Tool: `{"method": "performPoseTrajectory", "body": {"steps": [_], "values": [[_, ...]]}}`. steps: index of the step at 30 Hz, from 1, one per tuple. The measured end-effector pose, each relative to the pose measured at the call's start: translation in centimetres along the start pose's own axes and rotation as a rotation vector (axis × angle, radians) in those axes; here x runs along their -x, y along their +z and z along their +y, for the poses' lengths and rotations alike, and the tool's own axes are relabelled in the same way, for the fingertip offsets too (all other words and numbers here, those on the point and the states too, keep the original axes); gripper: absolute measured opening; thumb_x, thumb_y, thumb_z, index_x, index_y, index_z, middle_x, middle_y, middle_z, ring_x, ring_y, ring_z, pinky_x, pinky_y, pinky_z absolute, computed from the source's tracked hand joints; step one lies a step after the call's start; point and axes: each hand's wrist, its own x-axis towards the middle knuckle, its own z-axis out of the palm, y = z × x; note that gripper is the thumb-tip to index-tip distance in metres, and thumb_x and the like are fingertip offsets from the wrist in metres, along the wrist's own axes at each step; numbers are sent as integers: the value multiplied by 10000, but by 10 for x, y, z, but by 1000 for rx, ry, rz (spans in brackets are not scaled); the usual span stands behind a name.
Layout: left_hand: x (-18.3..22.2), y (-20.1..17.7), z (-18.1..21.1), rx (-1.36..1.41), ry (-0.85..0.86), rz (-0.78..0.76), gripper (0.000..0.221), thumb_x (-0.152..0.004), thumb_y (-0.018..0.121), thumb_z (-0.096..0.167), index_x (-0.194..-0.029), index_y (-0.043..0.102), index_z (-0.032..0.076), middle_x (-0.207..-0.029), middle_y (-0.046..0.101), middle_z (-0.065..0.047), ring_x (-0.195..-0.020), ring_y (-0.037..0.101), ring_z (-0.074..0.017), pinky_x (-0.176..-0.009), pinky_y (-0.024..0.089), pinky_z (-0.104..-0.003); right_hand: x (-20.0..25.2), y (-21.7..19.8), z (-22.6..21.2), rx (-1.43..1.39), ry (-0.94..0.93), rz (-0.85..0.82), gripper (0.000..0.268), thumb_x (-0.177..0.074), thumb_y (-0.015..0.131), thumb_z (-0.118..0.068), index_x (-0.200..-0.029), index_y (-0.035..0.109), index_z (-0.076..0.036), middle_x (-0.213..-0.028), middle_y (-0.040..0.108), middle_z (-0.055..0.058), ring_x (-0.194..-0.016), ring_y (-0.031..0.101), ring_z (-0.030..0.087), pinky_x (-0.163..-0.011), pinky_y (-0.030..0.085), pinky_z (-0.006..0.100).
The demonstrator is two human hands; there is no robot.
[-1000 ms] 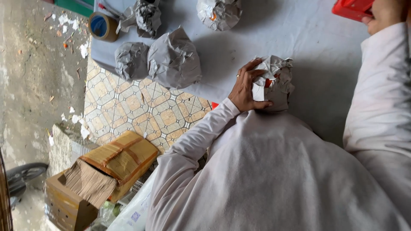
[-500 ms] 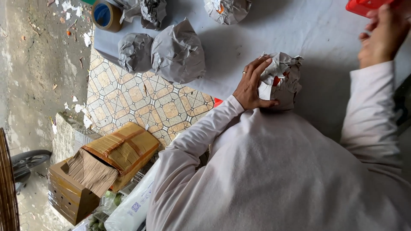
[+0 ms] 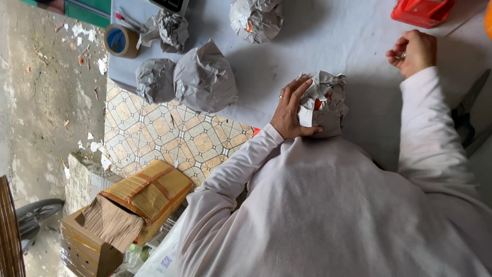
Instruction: Wrapping small pumpkins in white paper and securing them with tape for packaging.
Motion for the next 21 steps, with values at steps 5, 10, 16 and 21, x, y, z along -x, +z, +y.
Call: {"method": "performPoseTrajectory", "body": {"steps": [5, 10, 16, 21], "values": [[7, -5, -5, 10, -12, -11, 1116, -766, 753, 774, -1617, 315, 199, -1650, 340, -137, -1553, 368, -349, -1257, 365, -543, 104, 17, -48, 229, -173, -554, 331, -1099, 520, -169, -779, 529, -87, -742, 503, 49, -648, 529, 199, -576, 435, 295], [14, -11, -10, 45, 12, 8, 1055, -785, 760, 762, -1569, 357, 184, -1644, 338, -155, -1554, 362, -385, -1237, 374, -570, 138, 47, -47, 297, -193, -1098, 415, -1073, 502, -253, -727, 550, -28, -672, 486, 77, -579, 478, 196, -533, 395, 296], [17, -8, -9, 43, 12, 33, 1073, -769, 797, 750, -1571, 355, 190, -1646, 333, -150, -1556, 366, -378, -1242, 378, -554, 175, 71, -39, 789, -174, -760, 420, -1109, 555, -222, -751, 613, -9, -666, 533, 55, -537, 440, 148, -488, 355, 273], [14, -9, -8, 61, 22, 27, 1054, -775, 795, 745, -1564, 366, 193, -1637, 341, -152, -1567, 362, -395, -1260, 364, -556, 197, 72, -52, 1169, -304, -552, 474, -1084, 636, -326, -765, 710, 17, -668, 644, 96, -534, 558, 212, -581, 446, 342]]}}
